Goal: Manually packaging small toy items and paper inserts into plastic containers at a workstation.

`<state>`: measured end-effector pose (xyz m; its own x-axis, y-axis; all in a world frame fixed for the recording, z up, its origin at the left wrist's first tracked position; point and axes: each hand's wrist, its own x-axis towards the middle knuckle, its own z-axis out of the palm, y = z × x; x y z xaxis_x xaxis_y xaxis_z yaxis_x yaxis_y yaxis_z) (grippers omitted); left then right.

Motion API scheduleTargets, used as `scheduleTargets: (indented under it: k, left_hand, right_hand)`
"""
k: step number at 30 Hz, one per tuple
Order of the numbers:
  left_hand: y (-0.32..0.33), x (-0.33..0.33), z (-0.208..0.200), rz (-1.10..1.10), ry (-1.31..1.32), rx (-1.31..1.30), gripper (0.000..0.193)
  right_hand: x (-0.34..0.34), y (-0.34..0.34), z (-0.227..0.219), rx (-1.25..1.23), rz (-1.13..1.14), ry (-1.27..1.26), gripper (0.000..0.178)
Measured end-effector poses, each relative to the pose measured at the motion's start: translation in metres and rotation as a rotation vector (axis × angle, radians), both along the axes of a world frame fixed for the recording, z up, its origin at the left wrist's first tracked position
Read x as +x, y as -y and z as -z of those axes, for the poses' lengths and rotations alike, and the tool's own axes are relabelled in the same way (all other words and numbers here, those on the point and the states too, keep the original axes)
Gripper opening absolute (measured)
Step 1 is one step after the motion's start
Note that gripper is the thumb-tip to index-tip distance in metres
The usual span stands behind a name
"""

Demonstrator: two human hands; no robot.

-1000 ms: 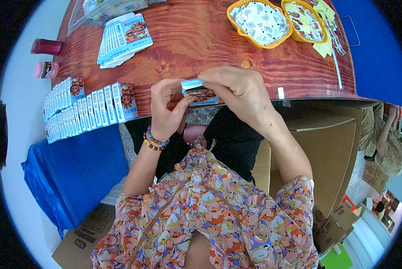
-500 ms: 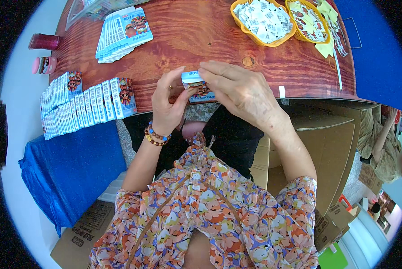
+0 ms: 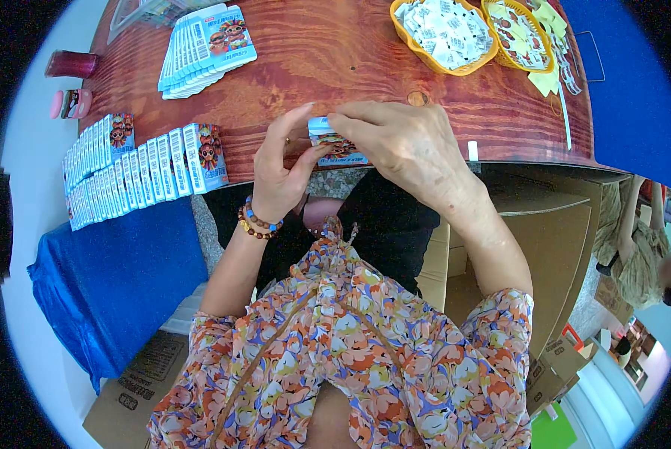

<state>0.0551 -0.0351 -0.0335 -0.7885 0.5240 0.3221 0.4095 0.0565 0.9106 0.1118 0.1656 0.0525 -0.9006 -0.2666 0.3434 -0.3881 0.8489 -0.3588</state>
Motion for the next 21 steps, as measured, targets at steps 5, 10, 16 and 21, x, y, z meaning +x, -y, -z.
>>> scheduleTargets:
  k: [5,10,16,21]
  left_hand:
    - [-0.003,0.001,-0.003,0.002,0.102,0.075,0.060]
    - [-0.004,-0.004,-0.009,-0.016,-0.033,-0.011,0.054]
    - [-0.007,-0.007,-0.004,-0.010,-0.036,0.082,0.049]
    - [-0.007,-0.013,0.000,0.052,0.053,0.082,0.042]
  right_hand:
    - [-0.001,-0.001,-0.009,0.097,-0.043,0.052,0.042]
    - [-0.004,-0.007,-0.001,0.033,-0.091,0.078,0.045]
    - [0.006,-0.012,0.045,-0.365,0.040,0.043,0.043]
    - [0.000,-0.022,0.055,-0.458,0.022,-0.011,0.042]
